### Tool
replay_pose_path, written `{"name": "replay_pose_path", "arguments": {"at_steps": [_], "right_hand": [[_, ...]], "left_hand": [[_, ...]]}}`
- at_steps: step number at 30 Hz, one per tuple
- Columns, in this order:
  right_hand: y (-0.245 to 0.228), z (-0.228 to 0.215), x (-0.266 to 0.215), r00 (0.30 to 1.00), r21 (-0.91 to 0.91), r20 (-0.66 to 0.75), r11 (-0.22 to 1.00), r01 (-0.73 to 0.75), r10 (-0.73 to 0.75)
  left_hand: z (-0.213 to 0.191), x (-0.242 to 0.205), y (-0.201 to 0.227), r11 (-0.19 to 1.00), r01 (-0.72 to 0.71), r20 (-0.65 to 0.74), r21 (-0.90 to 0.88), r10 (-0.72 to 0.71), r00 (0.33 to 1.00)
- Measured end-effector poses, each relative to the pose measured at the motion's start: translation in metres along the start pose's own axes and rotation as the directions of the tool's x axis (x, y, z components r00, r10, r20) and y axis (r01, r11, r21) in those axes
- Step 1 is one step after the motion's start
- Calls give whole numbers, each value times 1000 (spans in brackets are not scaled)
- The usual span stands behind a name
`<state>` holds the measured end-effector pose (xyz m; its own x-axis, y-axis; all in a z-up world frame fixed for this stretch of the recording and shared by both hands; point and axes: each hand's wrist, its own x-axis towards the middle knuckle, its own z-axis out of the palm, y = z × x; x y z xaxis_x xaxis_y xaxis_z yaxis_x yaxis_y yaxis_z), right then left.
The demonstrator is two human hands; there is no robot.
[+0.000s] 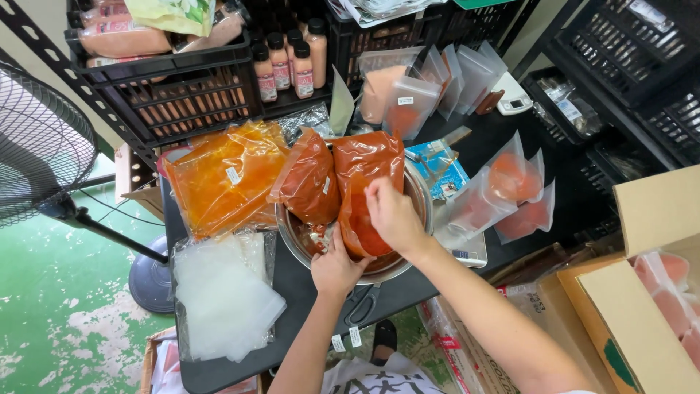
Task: The person opens a large plastic bag of red powder using scissors, then uses a spoon to scoop the powder into small clear plastic bags placed on a digital scale. The person repeatedly scoops and transfers the powder, filling multiple small bags.
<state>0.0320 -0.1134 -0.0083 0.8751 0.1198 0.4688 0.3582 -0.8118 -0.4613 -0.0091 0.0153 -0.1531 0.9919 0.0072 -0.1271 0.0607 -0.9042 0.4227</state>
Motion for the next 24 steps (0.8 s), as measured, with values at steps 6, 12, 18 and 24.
{"name": "replay_pose_path", "arguments": {"at_steps": [6,12,18,24], "right_hand": [[9,-20,34,971,-147,-89,967,207,-221],[24,-48,32,836,-361,547,888,284,-45],[26,-50,10,687,-551,725,561,618,-45],[26,-33,-13,669,-479,658,493,726,-345]], "left_hand": [[-2,-1,1,1000,-2,3,-29,2,1000],[-4,-3,4,1000,-12,-39,-1,12,999],[-3,-3,2,1000,-13,-51,8,13,999],[-7,0,3,1000,-4,33,6,4,999]]}}
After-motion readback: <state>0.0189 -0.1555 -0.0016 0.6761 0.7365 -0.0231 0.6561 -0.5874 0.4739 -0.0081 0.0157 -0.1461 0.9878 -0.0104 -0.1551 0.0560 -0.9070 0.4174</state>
